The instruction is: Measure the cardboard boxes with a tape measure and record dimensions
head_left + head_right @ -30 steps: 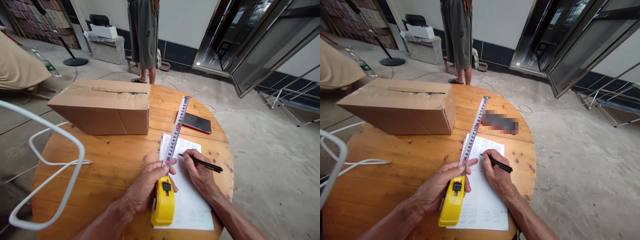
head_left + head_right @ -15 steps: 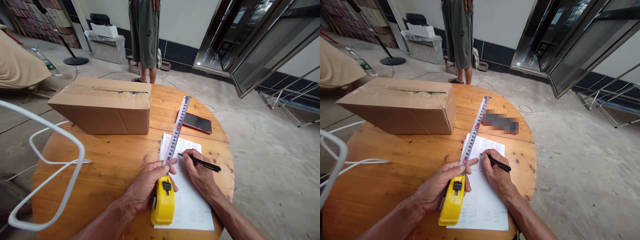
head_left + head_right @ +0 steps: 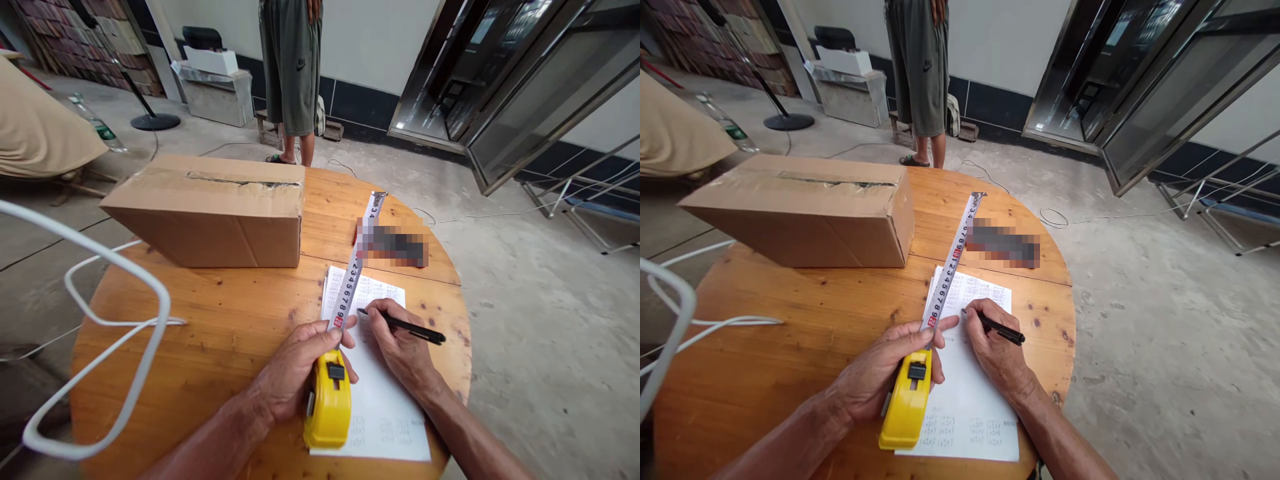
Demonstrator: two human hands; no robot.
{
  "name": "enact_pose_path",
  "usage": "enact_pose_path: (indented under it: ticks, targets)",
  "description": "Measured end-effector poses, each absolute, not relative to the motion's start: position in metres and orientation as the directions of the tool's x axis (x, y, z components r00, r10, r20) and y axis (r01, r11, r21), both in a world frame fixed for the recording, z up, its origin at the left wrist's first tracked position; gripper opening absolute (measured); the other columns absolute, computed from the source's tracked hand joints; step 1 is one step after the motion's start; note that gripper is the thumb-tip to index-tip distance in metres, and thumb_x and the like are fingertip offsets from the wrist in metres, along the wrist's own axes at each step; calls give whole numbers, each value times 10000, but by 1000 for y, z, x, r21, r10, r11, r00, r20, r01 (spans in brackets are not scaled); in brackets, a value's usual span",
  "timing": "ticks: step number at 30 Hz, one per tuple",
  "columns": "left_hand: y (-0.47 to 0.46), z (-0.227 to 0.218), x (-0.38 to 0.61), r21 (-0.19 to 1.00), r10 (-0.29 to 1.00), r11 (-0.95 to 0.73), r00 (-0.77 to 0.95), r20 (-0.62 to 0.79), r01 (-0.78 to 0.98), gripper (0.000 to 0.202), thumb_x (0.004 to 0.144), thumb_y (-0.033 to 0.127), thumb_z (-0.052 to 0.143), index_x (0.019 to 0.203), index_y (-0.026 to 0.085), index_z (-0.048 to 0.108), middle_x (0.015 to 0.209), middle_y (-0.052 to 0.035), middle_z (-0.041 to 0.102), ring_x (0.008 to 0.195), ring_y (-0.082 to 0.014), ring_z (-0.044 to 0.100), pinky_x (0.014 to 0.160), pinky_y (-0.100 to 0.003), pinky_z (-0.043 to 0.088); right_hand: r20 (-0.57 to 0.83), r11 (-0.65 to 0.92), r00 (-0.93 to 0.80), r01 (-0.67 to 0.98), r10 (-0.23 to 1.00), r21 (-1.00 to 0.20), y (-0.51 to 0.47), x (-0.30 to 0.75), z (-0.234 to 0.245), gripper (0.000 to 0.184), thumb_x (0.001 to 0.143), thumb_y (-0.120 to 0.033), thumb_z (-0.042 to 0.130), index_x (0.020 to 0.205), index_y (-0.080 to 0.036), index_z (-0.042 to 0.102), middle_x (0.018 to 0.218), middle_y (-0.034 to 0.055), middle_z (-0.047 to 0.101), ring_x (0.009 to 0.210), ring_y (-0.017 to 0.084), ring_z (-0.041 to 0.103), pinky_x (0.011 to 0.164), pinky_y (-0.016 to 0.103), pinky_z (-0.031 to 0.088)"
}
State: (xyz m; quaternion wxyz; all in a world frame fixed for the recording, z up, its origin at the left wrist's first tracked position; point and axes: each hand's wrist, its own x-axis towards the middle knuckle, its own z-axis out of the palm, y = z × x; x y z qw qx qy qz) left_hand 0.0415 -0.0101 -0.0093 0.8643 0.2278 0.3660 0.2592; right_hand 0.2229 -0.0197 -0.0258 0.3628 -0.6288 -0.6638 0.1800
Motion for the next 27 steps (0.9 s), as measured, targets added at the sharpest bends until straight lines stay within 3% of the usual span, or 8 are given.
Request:
enact_pose_path:
  ticks: [27]
  targets:
    - [-13, -11, 42, 582, 578, 777, 639, -508, -240, 198, 863, 326, 528, 793, 148, 578, 788, -159, 736, 432, -95, 549, 433, -182, 356, 175, 30, 182, 602, 968, -798, -22, 227, -25, 175, 885, -306, 473, 793, -201, 579, 479, -48, 506, 405, 112, 478, 439, 231, 412]
